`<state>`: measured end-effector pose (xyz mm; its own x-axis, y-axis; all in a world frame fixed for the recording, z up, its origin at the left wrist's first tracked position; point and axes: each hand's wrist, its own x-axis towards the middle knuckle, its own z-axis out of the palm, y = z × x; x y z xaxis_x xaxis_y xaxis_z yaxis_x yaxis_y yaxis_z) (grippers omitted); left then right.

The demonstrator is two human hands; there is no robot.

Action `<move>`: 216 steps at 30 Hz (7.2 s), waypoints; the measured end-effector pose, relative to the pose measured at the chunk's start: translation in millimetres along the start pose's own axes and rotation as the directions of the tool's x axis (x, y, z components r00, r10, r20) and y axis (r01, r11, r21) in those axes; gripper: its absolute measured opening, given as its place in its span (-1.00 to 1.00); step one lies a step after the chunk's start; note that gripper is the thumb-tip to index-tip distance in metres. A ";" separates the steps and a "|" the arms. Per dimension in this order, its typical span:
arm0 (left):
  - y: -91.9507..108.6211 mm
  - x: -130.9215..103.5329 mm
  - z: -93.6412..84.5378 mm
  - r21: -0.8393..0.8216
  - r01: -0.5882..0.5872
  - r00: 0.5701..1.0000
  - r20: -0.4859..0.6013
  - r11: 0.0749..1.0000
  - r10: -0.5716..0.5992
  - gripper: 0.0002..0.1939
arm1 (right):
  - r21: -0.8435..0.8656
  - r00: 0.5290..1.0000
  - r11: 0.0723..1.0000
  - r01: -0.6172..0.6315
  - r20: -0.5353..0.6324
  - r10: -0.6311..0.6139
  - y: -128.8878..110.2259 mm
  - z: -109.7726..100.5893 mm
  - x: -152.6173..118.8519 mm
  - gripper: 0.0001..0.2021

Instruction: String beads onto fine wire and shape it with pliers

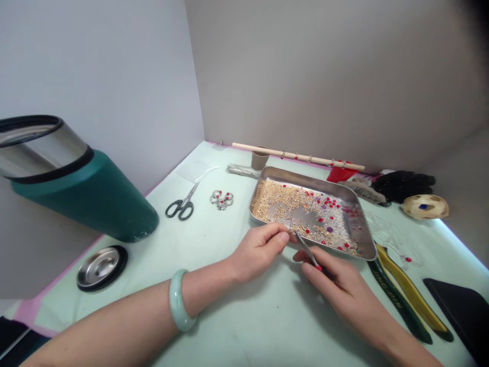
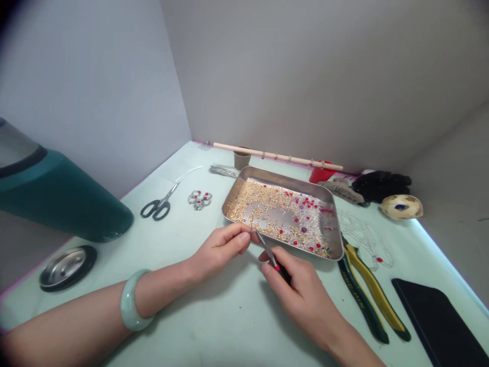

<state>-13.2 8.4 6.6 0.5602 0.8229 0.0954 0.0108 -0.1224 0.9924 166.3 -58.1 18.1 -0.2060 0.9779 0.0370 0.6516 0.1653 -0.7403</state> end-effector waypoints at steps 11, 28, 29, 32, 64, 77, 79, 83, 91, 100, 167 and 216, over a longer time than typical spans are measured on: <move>-1.2 0.7 0.9 0.150 -0.031 0.999 -0.020 0.988 0.034 -0.80 | -0.014 0.994 1.000 -0.025 0.104 0.026 -3.1 -6.5 0.5 -0.78; -0.3 -2.3 3.2 0.294 0.030 0.995 -0.102 0.955 0.000 -0.80 | -0.343 0.996 0.936 0.075 -0.024 -0.089 14.6 10.1 2.6 -0.79; -0.2 -2.4 3.5 0.298 0.032 0.995 -0.103 0.954 -0.001 -0.80 | -0.347 0.996 0.935 0.073 -0.022 -0.086 14.9 10.6 2.7 -0.79; -0.6 -2.2 4.0 0.234 0.051 0.996 -0.084 0.971 -0.032 -0.80 | -0.306 0.997 0.950 0.070 0.003 -0.072 12.5 8.2 3.3 -0.79; -3.1 3.1 10.7 -0.435 0.193 0.978 0.012 0.880 -0.209 -0.96 | -0.201 0.983 0.973 0.111 -0.120 -0.137 14.6 18.5 -1.9 -0.84; 1.0 1.0 13.3 -0.434 0.199 0.971 -0.035 0.879 -0.237 -0.94 | -0.254 0.976 0.963 0.090 -0.172 -0.136 16.9 28.3 -2.1 -0.84; 0.5 0.8 13.2 -0.435 0.191 0.973 -0.035 0.880 -0.229 -0.94 | -0.268 0.973 0.960 0.079 -0.189 -0.132 16.3 30.3 -2.6 -0.83; -1.7 0.6 11.9 -0.445 0.183 0.979 -0.002 0.877 -0.205 -0.94 | -0.282 0.965 0.955 0.098 -0.208 -0.160 15.1 31.8 -3.6 -0.82; -3.6 -0.1 11.3 -0.469 0.167 0.985 0.040 0.867 -0.169 -0.89 | -0.288 0.958 0.950 0.121 -0.216 -0.187 13.3 30.3 -2.8 -0.84; 1.2 -1.4 14.7 -0.424 0.149 0.985 -0.019 0.893 -0.173 -0.91 | -0.298 0.960 0.948 0.110 -0.216 -0.180 12.8 34.8 -3.3 -0.86; -5.8 4.7 2.0 -0.329 0.230 0.971 0.140 0.916 -0.193 -0.82 | -0.119 0.997 0.990 -0.073 -0.014 0.072 6.0 16.6 -2.1 -0.74; -13.2 10.3 -6.0 -0.246 0.347 0.926 0.245 0.905 -0.288 -0.78 | -0.328 0.990 0.944 0.041 0.138 0.005 5.3 -6.3 2.7 -0.78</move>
<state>-12.5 21.8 -5.1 0.7187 0.6607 -0.2169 0.0007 0.3112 0.9503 173.8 -53.7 18.5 -0.3021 0.9514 -0.0598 0.8458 0.2386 -0.4772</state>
